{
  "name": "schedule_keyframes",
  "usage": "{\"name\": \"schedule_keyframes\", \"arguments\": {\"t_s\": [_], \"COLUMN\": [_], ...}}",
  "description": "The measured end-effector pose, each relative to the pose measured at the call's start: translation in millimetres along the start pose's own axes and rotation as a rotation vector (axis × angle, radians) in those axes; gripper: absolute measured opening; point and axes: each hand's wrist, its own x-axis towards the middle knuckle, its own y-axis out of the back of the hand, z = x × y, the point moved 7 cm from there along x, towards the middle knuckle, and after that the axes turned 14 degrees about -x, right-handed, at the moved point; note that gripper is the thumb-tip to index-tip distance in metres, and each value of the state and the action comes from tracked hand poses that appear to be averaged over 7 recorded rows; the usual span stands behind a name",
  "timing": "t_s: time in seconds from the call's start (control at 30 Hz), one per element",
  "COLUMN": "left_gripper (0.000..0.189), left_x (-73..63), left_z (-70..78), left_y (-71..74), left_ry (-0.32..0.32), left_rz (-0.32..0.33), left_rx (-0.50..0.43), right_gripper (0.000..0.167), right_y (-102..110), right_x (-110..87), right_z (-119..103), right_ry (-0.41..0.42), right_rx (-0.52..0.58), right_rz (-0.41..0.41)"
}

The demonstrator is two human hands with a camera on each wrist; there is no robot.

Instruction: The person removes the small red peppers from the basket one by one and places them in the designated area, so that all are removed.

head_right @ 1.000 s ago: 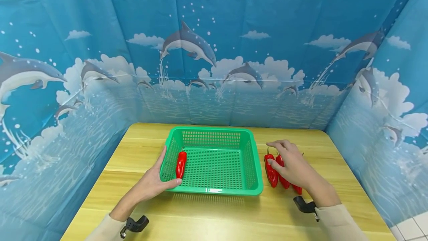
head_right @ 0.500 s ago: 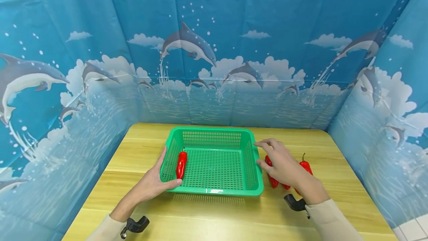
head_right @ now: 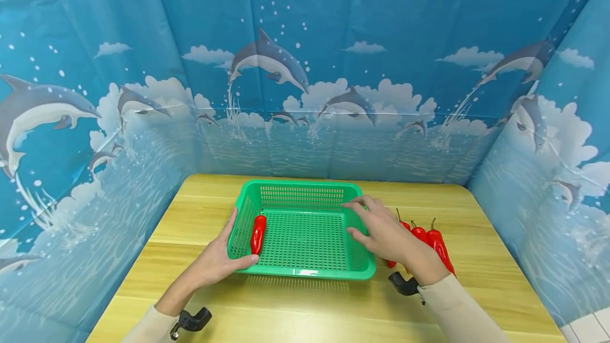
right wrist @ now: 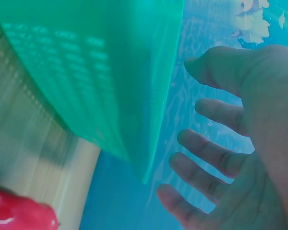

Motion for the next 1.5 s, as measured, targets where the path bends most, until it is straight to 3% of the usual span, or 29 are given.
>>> {"name": "schedule_keyframes", "arguments": {"t_s": [0.73, 1.5], "left_gripper": [0.139, 0.140], "left_x": [-0.5, -1.3], "left_z": [0.5, 1.8], "left_y": [-1.4, -1.1], "left_ry": [-0.001, -0.003], "left_rz": [0.007, -0.009], "left_rx": [-0.004, -0.012], "right_gripper": [0.063, 0.062], "right_y": [-10, -31], "right_x": [43.4, 88.3], "right_z": [-38, -66], "right_ry": [0.093, 0.123], "right_rx": [0.092, 0.198], "right_rz": [-0.069, -0.171]}}
